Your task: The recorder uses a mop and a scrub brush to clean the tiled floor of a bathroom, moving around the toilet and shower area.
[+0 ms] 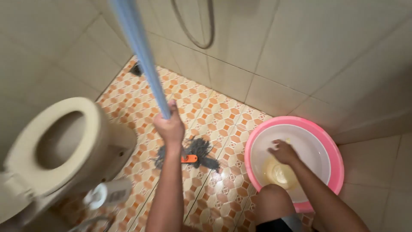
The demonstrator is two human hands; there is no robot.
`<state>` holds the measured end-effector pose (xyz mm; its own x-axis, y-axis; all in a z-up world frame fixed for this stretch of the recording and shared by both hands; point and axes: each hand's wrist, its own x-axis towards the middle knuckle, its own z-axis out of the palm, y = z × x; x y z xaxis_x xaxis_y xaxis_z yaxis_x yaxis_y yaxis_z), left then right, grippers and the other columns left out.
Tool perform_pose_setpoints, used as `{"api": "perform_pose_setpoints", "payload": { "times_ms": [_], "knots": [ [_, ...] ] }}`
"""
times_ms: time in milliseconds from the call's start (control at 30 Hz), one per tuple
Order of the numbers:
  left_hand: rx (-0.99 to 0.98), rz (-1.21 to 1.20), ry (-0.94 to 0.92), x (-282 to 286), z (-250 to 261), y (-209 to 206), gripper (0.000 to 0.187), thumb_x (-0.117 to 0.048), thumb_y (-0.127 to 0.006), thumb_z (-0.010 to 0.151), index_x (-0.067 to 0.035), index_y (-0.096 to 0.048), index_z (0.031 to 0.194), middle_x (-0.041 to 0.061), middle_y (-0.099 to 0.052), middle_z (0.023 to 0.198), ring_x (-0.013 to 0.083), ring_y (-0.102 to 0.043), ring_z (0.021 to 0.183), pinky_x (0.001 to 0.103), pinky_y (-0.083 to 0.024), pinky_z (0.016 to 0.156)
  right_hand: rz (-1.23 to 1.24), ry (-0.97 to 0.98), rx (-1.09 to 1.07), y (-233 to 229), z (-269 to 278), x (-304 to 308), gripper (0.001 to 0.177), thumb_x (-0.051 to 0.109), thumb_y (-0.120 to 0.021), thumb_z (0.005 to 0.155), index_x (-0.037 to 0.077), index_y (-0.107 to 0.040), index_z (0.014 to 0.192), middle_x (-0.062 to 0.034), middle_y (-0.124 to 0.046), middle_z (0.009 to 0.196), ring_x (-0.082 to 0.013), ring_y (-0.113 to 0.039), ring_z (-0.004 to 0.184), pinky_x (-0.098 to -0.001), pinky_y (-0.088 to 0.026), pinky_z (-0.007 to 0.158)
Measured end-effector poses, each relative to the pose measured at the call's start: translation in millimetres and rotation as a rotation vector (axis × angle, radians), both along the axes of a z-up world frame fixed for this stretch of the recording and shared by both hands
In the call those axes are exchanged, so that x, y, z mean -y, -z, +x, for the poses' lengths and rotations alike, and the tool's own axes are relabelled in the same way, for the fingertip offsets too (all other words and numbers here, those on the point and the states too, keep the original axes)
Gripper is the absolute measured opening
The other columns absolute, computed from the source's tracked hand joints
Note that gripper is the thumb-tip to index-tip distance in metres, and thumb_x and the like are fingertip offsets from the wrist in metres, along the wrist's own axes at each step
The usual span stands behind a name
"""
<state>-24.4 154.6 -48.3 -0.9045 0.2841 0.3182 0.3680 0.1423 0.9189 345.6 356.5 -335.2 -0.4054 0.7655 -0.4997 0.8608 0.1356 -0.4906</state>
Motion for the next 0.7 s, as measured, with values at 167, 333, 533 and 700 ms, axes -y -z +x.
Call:
{"api": "perform_pose_setpoints", "payload": {
  "times_ms": [167,333,533,700],
  "knots": [
    [0.075,0.184,0.203,17.1,47.1,-15.5,0.047,-0.031,-0.069,0.106,-0.009,-0.053,0.068,-0.008,-0.043,0.06,0.005,-0.036,0.053,0.027,-0.026,0.05,0.471,0.305,0.097,44.6,101.8,-23.1,0.066,0.041,-0.075,0.086,0.011,-0.058,0.142,-0.0213,-0.062,0.135,-0.0404,-0.057,0.125,-0.0495,-0.048,0.103],
    [0.118,0.233,0.346,-0.1,95.6,-21.5,0.048,-0.025,-0.07,0.106,-0.01,-0.051,0.065,-0.006,-0.044,0.057,0.0038,-0.037,0.052,0.024,-0.026,0.049,0.545,0.316,0.096,41.4,117.3,-3.2,0.069,0.039,-0.073,0.086,0.02,-0.055,0.15,-0.0161,-0.058,0.144,-0.0376,-0.053,0.133,-0.0483,-0.045,0.113],
    [0.224,0.203,0.401,-35.4,116.1,9.4,0.051,-0.023,-0.074,0.104,-0.009,-0.048,0.062,-0.004,-0.047,0.056,0.0042,-0.039,0.048,0.023,-0.027,0.046,0.578,0.402,0.323,50.5,160.0,10.4,0.07,0.041,-0.069,0.088,0.024,-0.048,0.153,-0.016,-0.039,0.158,-0.0357,-0.039,0.144,-0.0525,-0.04,0.11],
    [0.141,0.065,0.454,-66.5,129.6,107.7,0.045,-0.024,-0.077,0.099,-0.007,-0.053,0.065,-0.005,-0.048,0.06,0.004,-0.04,0.052,0.026,-0.028,0.047,0.448,0.482,0.509,39.6,178.4,13.9,0.08,0.046,-0.068,0.087,0.03,-0.034,0.157,-0.0187,-0.022,0.161,-0.0406,-0.025,0.147,-0.0564,-0.03,0.112]
  ]
}}
